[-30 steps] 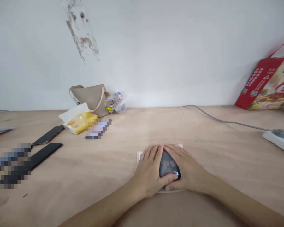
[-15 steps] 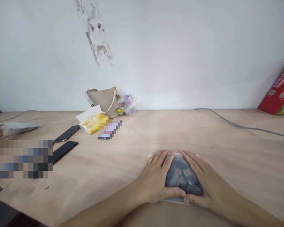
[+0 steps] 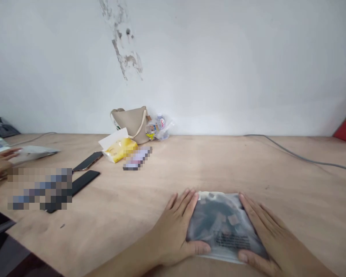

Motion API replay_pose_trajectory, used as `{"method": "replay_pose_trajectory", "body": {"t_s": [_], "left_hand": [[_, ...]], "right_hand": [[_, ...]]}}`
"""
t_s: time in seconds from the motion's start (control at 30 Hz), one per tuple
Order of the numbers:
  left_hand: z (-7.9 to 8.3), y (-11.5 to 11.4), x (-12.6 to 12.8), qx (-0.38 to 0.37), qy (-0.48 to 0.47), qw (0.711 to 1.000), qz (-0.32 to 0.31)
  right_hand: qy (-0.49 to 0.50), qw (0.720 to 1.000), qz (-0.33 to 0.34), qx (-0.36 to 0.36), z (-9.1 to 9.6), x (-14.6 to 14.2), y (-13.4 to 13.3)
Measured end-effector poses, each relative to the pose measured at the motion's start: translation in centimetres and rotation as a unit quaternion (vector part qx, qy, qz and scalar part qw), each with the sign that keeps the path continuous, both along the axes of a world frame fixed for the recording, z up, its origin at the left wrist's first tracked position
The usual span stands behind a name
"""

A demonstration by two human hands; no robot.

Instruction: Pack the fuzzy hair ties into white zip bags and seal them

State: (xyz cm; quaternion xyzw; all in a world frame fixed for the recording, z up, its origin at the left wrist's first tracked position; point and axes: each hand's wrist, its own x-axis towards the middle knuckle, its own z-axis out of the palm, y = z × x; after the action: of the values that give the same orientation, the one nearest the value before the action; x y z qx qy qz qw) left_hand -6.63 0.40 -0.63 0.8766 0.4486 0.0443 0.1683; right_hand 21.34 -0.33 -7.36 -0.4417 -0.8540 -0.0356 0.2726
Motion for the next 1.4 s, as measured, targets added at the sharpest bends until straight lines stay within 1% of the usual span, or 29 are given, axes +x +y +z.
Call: {"method": "replay_pose_trajectory", "body": {"t_s": [0.07,0.13,0.2,0.23,0.27,0.3,0.37,0.43,0.47,0.5,0.53,0.6,0.67,0.73,0.77,0.83,0.93,1.07,1.13,1.2,1.3,1.4], "left_hand": [[-0.4,-0.1,-0.7,0.03,-0.025,0.999,-0.007],[-0.3,-0.4,-1.1,0.08,-0.061,0.995,-0.01],[0.2,-0.7,-0.5,0.167,-0.102,0.981,-0.005],[0.5,-0.9,0.1,0.224,-0.124,0.967,-0.005],[0.8,-1.0,1.1,0.279,-0.142,0.95,-0.019],[0.9,-1.2,2.4,0.32,-0.158,0.933,-0.048],[0.7,-1.3,5.5,0.352,-0.168,0.907,-0.157],[-0.1,-1.1,8.8,0.404,-0.195,0.869,-0.211],[-0.5,-0.9,10.3,0.428,-0.183,0.852,-0.24],[-0.9,-0.7,11.5,0.446,-0.18,0.841,-0.247],[-1.2,-0.5,12.5,0.462,-0.2,0.832,-0.234],[-1.5,-0.3,13.7,0.485,-0.222,0.818,-0.215],[-1.4,-0.2,13.9,0.49,-0.227,0.814,-0.214],[-1.3,-0.3,13.5,0.484,-0.221,0.817,-0.222],[-1.3,-0.4,13.3,0.481,-0.219,0.819,-0.223],[-1.5,-0.5,13.0,0.474,-0.219,0.823,-0.225],[-2.1,-0.4,13.0,0.463,-0.237,0.822,-0.229],[-2.5,-0.2,13.3,0.456,-0.264,0.815,-0.239],[-2.3,-0.2,13.2,0.454,-0.275,0.818,-0.22],[-2.1,-0.1,12.9,0.457,-0.271,0.822,-0.203],[-1.8,-0.1,12.4,0.468,-0.248,0.827,-0.189],[-1.7,-0.1,12.0,0.476,-0.239,0.829,-0.17]], "right_hand": [[0.059,0.996,-0.032,-0.056,0.3,1.0,-0.3],[0.138,0.978,-0.079,-0.136,1.0,2.0,-0.5],[0.216,0.944,-0.107,-0.225,2.0,2.7,-0.6],[0.25,0.925,-0.109,-0.265,2.5,2.8,-0.6],[0.276,0.907,-0.103,-0.302,3.0,2.8,-0.6],[0.295,0.891,-0.093,-0.331,3.4,2.7,-0.6],[0.32,0.871,-0.063,-0.367,4.0,2.2,-0.6],[0.34,0.863,-0.029,-0.373,4.3,1.6,-0.7],[0.352,0.859,-0.016,-0.371,4.3,1.3,-0.8],[0.363,0.855,-0.006,-0.37,4.3,1.1,-0.9],[0.37,0.851,-0.002,-0.373,4.3,1.0,-1.0],[0.37,0.848,-0.018,-0.378,4.2,0.9,-0.9],[0.366,0.855,-0.057,-0.363,4.0,0.9,-0.3],[0.374,0.861,-0.097,-0.331,3.7,0.9,0.8],[0.383,0.861,-0.107,-0.319,3.5,0.9,1.5],[0.398,0.858,-0.105,-0.309,3.2,0.7,3.1],[0.402,0.86,-0.087,-0.302,3.0,0.2,5.0],[0.4,0.865,-0.092,-0.288,3.0,-0.3,5.9],[0.398,0.865,-0.1,-0.29,3.0,-0.3,5.7],[0.388,0.866,-0.11,-0.297,3.2,-0.2,4.9],[0.35,0.873,-0.114,-0.321,3.7,0.2,2.9],[0.283,0.887,-0.105,-0.35,4.1,0.5,0.5]]}}
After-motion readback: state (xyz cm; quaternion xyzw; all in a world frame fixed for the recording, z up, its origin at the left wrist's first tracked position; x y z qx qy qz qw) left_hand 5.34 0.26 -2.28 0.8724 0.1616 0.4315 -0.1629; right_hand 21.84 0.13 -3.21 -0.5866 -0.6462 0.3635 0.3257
